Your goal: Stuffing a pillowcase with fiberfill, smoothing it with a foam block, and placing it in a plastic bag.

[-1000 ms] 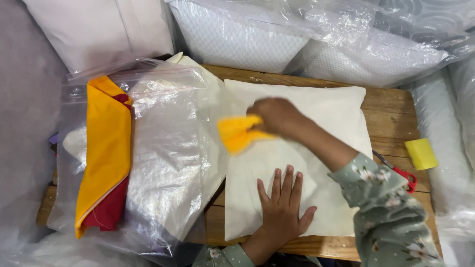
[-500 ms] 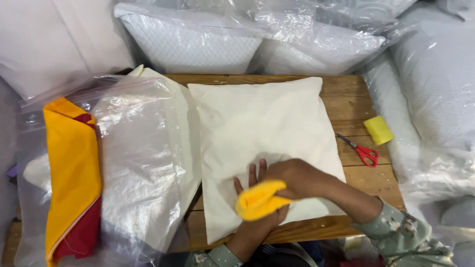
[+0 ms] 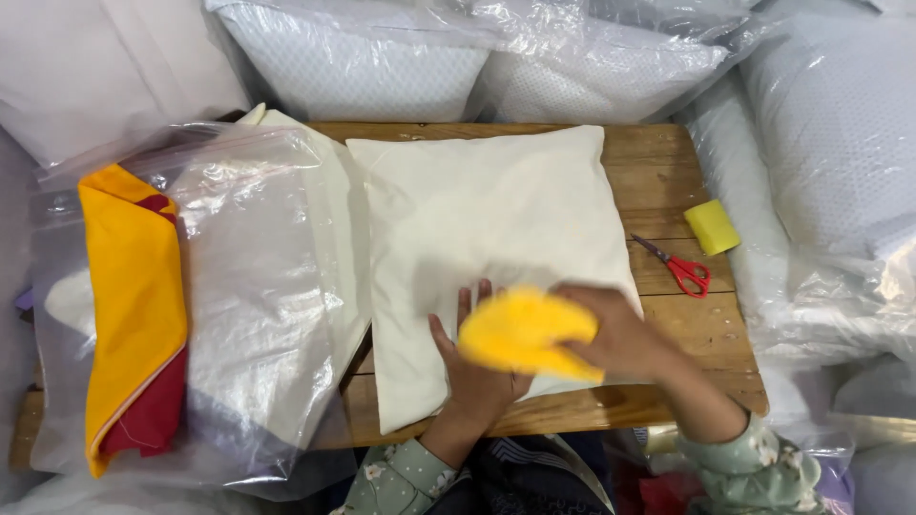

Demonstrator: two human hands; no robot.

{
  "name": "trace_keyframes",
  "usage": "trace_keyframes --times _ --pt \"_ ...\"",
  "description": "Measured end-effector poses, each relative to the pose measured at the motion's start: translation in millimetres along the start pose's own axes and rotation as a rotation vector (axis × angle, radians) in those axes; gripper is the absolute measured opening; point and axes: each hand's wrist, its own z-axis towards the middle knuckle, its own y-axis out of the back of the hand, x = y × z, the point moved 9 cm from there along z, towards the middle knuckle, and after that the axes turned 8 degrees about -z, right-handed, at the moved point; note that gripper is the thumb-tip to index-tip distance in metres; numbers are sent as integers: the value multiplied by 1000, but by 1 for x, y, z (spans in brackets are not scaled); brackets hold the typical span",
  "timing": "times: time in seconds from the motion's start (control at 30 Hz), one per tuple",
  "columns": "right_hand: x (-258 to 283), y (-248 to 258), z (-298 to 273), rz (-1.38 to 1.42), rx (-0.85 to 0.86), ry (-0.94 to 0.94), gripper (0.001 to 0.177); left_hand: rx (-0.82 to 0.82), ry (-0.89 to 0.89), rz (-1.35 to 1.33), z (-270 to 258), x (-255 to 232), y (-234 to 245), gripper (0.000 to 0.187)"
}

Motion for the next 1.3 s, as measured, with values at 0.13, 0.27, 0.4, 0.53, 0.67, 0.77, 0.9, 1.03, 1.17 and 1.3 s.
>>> trace_keyframes --times 0.13,0.27,0.4,0.53,0.67,0.77,0.9,1.03,1.17,1.3 --pt "15 -47 -25 -373 225 230 36 69 -37 106 -19 15 -44 83" --pt "-134 46 3 -669 -383 -106 41 19 -58 -93 2 -10 8 114" --pt "-135 115 -20 -535 -791 -372 26 -41 -65 -92 6 -13 20 118" --pt "-36 62 -70 -155 -781 -188 24 -41 -51 -90 5 -11 14 124" --pt "-35 -16 -74 -110 -453 -127 20 -70 -14 -37 2 -7 11 119" --pt "-82 11 -89 -363 -559 -218 21 -44 -23 -81 0 -9 15 121" --pt "-111 83 -125 -736 -847 -480 24 18 -33 44 -1 -9 15 134" --pt "-81 91 -148 -536 -1073 -435 27 31 -30 88 -1 -9 13 136" --pt "-3 19 -92 -245 -619 -69 21 66 -15 42 -3 -8 4 128" --pt "-6 -50 -36 -494 -209 318 28 104 10 -75 -6 -5 -3 116"
